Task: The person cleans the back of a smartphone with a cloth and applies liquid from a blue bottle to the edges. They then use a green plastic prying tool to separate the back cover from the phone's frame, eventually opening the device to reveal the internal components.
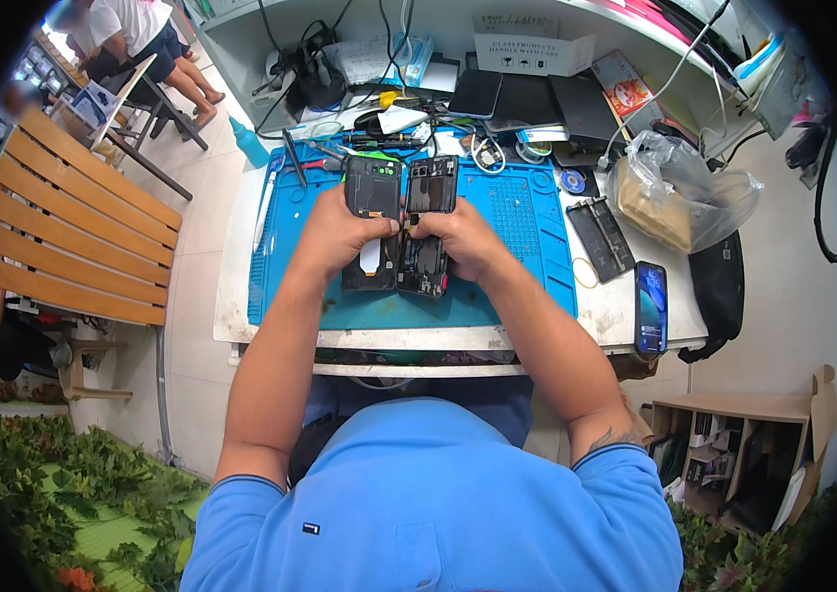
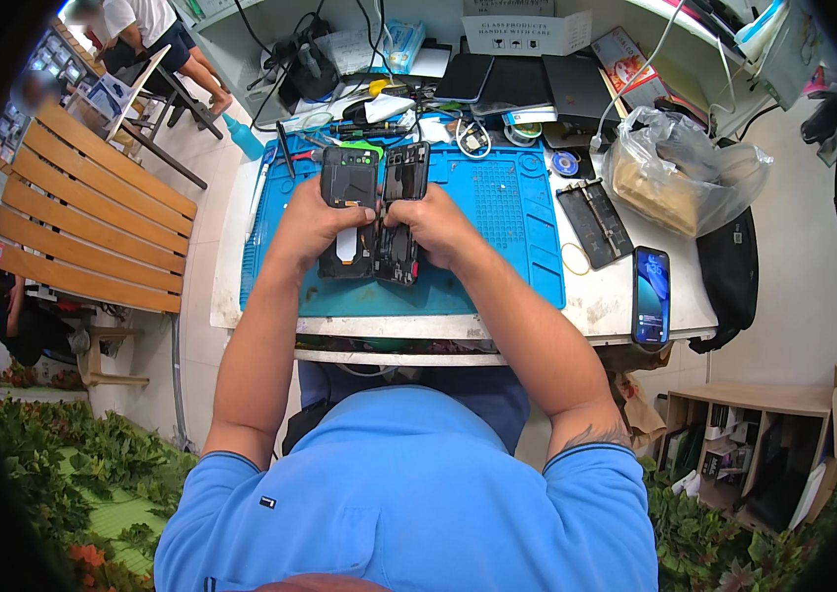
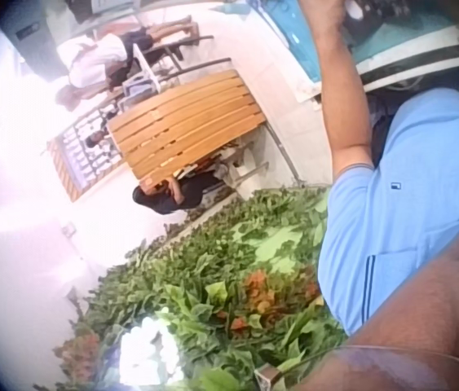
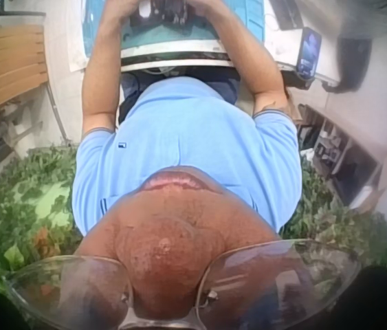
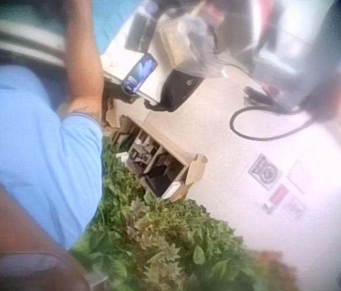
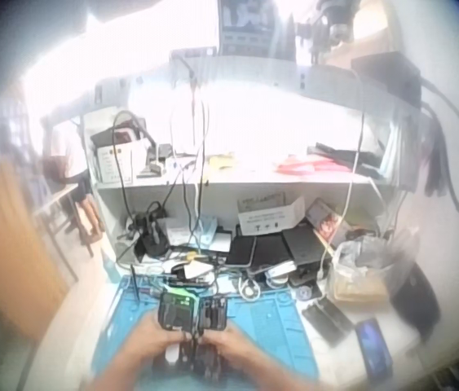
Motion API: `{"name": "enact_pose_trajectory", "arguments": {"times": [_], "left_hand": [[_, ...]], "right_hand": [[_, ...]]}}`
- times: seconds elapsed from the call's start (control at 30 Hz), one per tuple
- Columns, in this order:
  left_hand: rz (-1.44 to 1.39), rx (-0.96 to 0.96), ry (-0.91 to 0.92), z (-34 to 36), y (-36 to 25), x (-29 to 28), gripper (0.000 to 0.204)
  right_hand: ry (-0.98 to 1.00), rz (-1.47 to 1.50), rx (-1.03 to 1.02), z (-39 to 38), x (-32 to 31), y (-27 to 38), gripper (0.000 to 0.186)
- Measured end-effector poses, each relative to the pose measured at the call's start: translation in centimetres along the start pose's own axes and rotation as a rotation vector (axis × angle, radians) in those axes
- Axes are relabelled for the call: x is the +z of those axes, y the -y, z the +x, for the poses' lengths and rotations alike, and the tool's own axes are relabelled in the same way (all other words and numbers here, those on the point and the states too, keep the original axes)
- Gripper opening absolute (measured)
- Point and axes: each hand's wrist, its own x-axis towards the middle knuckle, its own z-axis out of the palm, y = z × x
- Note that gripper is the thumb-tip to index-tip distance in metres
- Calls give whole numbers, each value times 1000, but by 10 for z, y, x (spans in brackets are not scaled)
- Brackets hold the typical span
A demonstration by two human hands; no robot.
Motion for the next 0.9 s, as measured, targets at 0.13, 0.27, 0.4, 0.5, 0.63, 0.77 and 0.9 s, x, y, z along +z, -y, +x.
{"name": "enact_pose_trajectory", "arguments": {"times": [0.13, 0.27, 0.4, 0.5, 0.63, 0.77, 0.9], "left_hand": [[-16, -17, 10, -1, -1, 0, 37], [-35, -7, 24, -1, 0, 0, 38], [-48, -7, 25, 0, -1, 1, 39], [-70, -13, 22, -2, -4, 2, 39], [-49, 24, 26, -1, -3, 2, 40], [-56, 12, 24, -2, -7, 3, 40], [5, 16, 9, 0, -6, 3, 37]], "right_hand": [[18, 13, 11, 1, -2, -1, 43], [13, 12, -1, 0, 0, -1, 42], [5, 24, 4, 1, 0, -1, 41], [-8, 38, -3, 0, 3, 0, 40], [-16, 41, 8, -2, 5, 3, 39], [-32, 42, 12, -4, 7, 4, 39], [-17, 41, -4, 1, 2, -3, 38]]}}
